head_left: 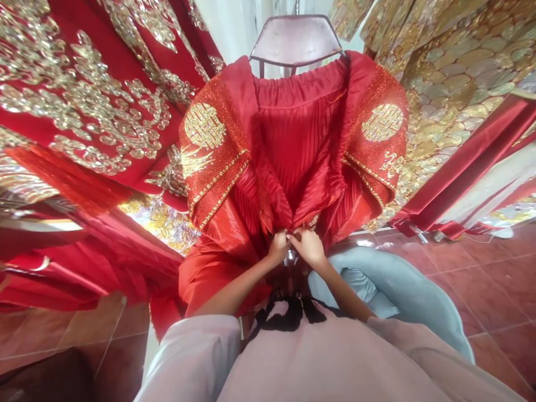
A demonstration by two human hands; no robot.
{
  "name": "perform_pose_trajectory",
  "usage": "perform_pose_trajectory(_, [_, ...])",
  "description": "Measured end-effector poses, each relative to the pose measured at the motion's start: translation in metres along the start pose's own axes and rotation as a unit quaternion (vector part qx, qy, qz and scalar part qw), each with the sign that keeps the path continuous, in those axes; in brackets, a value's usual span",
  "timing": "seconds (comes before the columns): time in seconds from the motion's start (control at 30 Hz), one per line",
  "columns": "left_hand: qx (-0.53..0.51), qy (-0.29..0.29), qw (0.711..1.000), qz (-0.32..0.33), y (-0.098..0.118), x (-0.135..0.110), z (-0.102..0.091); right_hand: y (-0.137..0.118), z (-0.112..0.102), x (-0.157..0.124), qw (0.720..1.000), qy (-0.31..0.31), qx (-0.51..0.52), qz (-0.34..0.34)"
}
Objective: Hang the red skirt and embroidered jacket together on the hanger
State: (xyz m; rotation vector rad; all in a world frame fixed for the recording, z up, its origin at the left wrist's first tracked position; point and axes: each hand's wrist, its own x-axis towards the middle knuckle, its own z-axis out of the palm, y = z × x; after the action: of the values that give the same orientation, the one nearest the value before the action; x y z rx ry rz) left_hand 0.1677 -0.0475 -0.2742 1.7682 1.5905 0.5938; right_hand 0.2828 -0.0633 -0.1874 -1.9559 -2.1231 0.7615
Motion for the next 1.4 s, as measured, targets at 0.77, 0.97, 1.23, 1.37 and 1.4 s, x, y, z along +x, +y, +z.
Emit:
perform_pose_trajectory(0.77, [-0.045,-0.037,0.997,0.056,-0.021,0.007,0.004,0.019,0.023,0.026,0.999,-0.008,0.034,-0.022])
perform_pose_trajectory(0.97, [-0.02,-0.048,0.997,0.048,-0.022,0.009,-0.002,0.026,0.04,0.028,0.996,0.006,0.08,-0.043])
perform_pose_trajectory(1.23, [0.007,-0.051,0.999,0.015,-0.02,0.006,0.0,0.04,0.06,0.027,0.977,0.033,0.194,-0.076])
perform_pose_trajectory(1.37, [0.03,-0.055,0.998,0.012,-0.017,0.002,-0.003,0.042,0.06,0.031,0.966,0.028,0.247,-0.077])
perform_pose_trajectory(1.4, [0.037,-0.056,0.998,0.012,-0.016,0.001,-0.004,0.041,0.06,0.032,0.962,0.024,0.261,-0.076])
